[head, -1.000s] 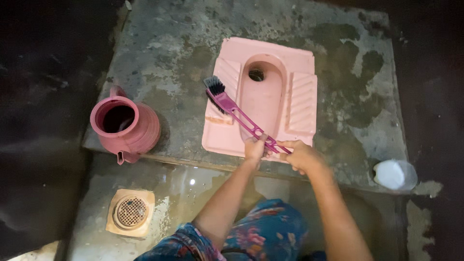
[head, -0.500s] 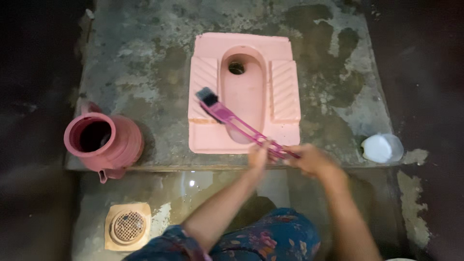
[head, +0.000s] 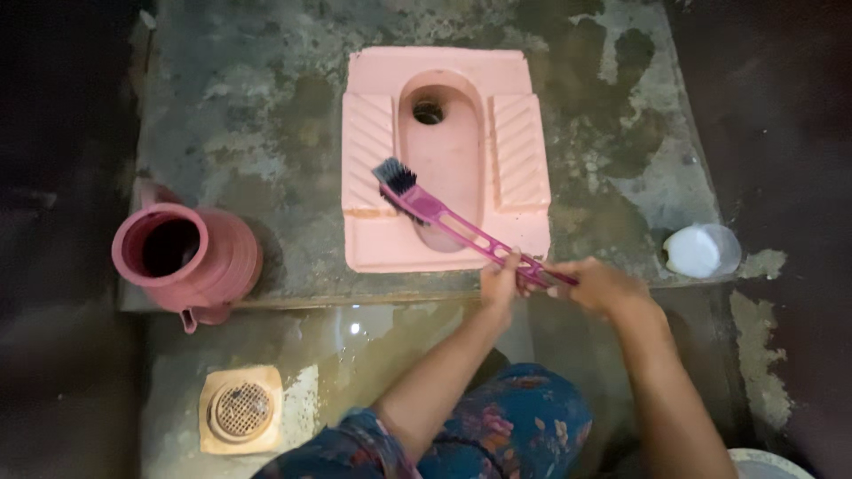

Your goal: The person scrubs a pink squat toilet with a long-handled brush, focusing on the bowl and footrests. They pour a white cleaning powder into the bowl and continue scrubbing the interior surfaces.

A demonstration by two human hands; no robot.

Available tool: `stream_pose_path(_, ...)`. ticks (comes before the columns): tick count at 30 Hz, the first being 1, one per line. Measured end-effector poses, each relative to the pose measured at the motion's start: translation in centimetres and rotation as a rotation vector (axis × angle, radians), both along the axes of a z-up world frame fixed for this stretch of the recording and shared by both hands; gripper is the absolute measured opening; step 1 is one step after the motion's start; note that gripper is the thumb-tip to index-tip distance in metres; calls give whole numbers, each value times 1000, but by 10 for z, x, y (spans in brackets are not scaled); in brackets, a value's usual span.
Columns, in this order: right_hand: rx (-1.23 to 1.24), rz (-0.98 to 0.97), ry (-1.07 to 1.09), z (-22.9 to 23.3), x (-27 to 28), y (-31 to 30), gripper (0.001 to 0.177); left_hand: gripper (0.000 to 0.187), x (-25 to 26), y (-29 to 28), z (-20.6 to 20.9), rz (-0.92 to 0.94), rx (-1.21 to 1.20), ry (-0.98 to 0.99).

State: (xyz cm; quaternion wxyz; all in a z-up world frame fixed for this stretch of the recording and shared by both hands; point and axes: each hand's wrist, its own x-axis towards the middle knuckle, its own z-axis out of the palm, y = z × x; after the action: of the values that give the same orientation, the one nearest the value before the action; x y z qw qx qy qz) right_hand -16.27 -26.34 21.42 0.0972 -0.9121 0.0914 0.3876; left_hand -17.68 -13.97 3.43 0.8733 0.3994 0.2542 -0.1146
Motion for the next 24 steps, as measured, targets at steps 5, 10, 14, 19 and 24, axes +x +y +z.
stream_pose_path(5,173,199,-179,1,9,68,51,32,17,72,-18,16,135,-12)
stream_pose_path(10,-73,229,-200,9,4,109,50,31,21,96,-17,130,109,-111)
stream_pose_path(14,-159,269,-151,37,-11,61,50,29,-4,40,-2,13,37,-25)
stream_pose_path(19,-138,197,-66,31,-19,41,53,37,-17,26,-3,-39,54,-35)
stream_pose_path(24,-90,235,-183,8,-12,70,54,38,3,69,-19,-47,145,-36)
